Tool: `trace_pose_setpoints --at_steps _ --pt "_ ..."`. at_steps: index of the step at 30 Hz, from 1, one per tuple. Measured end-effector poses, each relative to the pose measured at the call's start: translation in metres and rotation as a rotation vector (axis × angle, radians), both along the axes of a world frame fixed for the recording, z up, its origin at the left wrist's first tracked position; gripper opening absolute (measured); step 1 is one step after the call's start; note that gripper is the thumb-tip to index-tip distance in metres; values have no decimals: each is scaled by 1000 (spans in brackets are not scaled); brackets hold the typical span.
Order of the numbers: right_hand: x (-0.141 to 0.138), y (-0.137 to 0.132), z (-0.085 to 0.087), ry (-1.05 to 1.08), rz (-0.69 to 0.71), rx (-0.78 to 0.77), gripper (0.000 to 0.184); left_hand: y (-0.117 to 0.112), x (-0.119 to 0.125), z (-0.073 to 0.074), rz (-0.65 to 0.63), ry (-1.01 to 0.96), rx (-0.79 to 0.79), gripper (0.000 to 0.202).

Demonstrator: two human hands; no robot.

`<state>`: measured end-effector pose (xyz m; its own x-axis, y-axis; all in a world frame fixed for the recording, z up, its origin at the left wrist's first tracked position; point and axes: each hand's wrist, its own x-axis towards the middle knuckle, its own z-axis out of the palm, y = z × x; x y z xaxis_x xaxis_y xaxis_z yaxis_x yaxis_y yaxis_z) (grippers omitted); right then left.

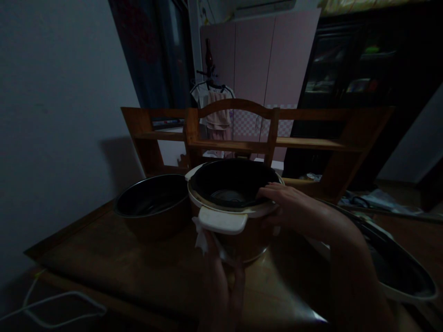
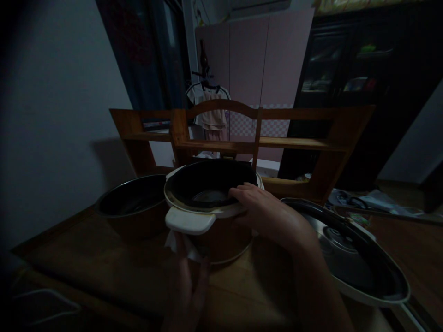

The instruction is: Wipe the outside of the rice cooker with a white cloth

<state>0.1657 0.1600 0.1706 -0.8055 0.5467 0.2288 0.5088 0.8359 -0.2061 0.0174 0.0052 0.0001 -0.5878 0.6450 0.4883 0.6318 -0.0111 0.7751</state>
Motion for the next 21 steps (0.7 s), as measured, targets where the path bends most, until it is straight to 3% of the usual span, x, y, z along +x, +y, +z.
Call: trace_pose_setpoints --at_steps 4,7,11,17,21 --pt "-3 -1 2 -11 -8 -12 51 3 2 2 -2 22 2 81" --pt "-3 -2 3 -27 2 -11 55 4 4 -2 21 102 11 82" --pt "-1 -3 3 -25 3 -4 59 4 11 -13 15 186 20 80" --pt "-1 -6 6 -38 -11 14 51 1 24 -35 -61 336 -90 79" --pt "0 -8 5 -19 -9 25 55 -3 23 -39 -39 411 -157 85"
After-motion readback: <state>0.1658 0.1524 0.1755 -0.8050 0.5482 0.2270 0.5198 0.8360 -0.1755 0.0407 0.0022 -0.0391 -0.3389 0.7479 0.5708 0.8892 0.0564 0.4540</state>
